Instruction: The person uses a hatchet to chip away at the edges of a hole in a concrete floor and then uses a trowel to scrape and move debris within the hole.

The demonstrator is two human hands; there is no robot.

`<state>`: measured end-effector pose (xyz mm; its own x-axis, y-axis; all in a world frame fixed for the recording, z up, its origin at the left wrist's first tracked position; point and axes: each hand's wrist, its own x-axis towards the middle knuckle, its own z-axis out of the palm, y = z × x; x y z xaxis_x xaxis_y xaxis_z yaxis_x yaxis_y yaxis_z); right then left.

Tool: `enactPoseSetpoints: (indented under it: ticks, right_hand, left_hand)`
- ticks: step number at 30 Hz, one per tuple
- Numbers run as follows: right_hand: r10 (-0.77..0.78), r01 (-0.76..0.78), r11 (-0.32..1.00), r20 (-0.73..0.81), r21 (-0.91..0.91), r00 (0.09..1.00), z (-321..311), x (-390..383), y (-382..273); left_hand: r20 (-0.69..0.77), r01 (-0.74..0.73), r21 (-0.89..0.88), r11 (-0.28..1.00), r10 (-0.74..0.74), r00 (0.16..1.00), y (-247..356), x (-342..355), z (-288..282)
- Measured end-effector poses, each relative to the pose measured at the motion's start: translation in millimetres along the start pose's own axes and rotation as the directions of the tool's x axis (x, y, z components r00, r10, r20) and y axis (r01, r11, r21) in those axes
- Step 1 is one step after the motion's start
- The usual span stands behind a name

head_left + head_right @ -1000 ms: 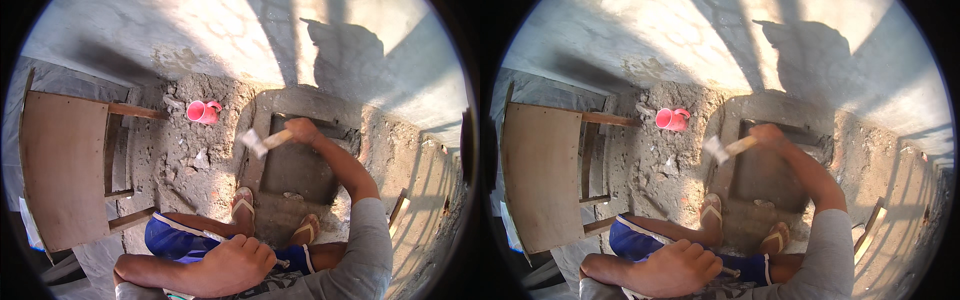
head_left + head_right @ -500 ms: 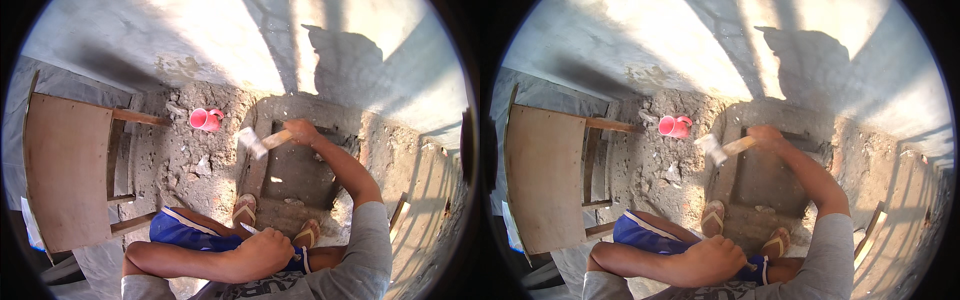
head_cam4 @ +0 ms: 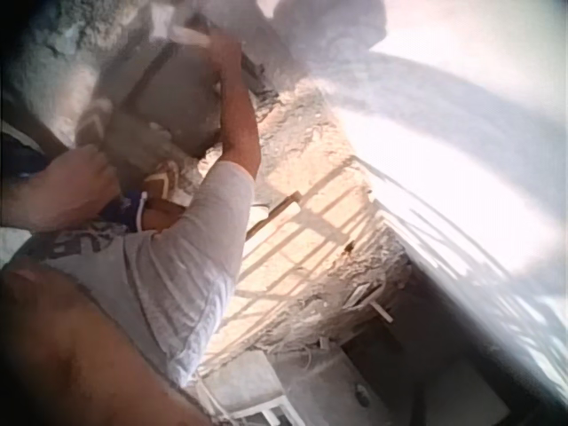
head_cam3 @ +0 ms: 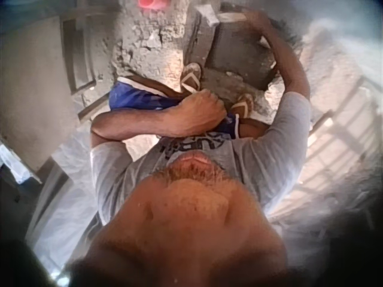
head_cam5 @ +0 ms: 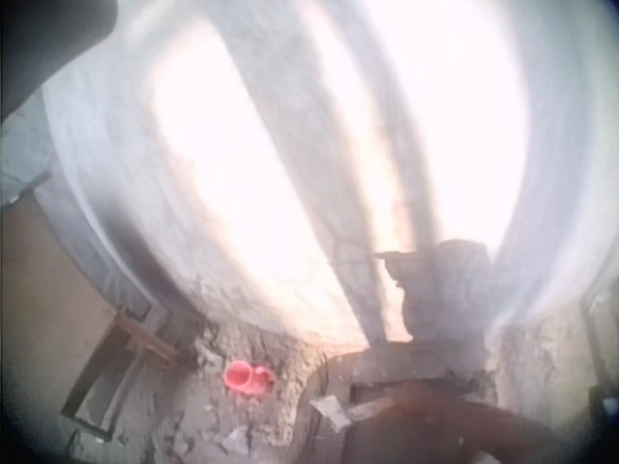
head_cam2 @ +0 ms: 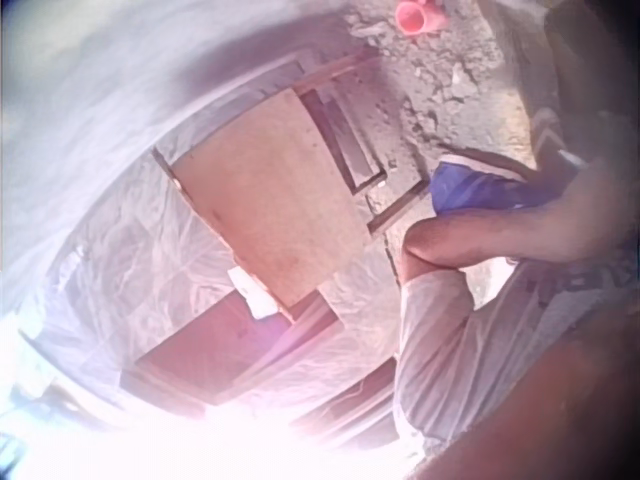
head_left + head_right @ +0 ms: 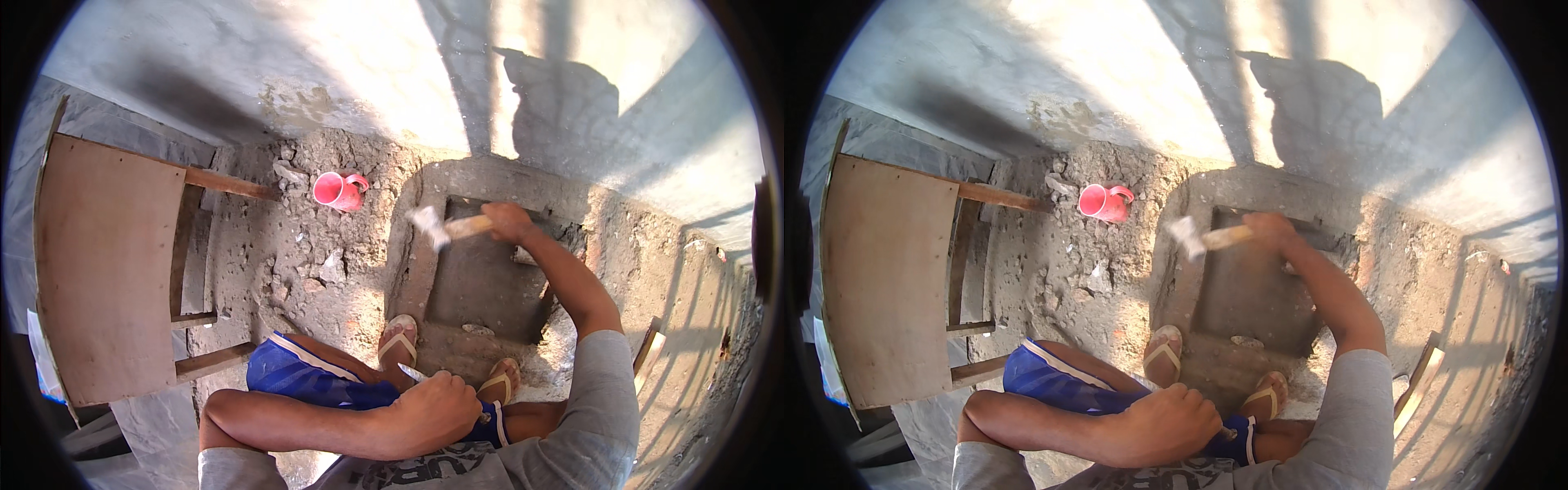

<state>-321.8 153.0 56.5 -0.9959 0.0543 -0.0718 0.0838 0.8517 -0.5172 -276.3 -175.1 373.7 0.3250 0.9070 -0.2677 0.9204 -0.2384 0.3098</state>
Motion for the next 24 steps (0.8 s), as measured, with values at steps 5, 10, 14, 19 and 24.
enactPoseSetpoints:
  ticks: [5, 10, 14, 19, 24]
  right_hand:
    - [0.387, -0.386, 0.922, -0.022, 0.030, 0.922, 23, 1, 19]
    - [-0.189, 0.216, 0.973, -0.250, 0.085, 0.950, 5, 28, -105]
    - [-0.346, 0.352, 0.936, -0.269, -0.026, 0.899, 15, 40, -52]
    - [0.441, -0.435, 0.887, 0.003, -0.154, 0.898, 12, 15, 60]
    - [-0.034, 0.041, 0.998, -0.133, 0.046, 0.991, -8, 37, -97]
  left_hand:
    - [0.023, 0.038, -0.022, 0.999, -0.037, 0.999, 6, -4, -6]
    - [0.055, 0.026, -0.033, 0.999, -0.024, 0.998, 5, -14, -11]
    - [0.000, 0.047, -0.019, 0.999, -0.047, 0.999, 4, -12, -15]
    - [-0.080, 0.073, 0.035, 0.997, -0.070, 0.994, 10, -15, -24]
    - [-0.064, 0.023, -0.063, 0.998, -0.027, 0.998, 20, -26, -15]
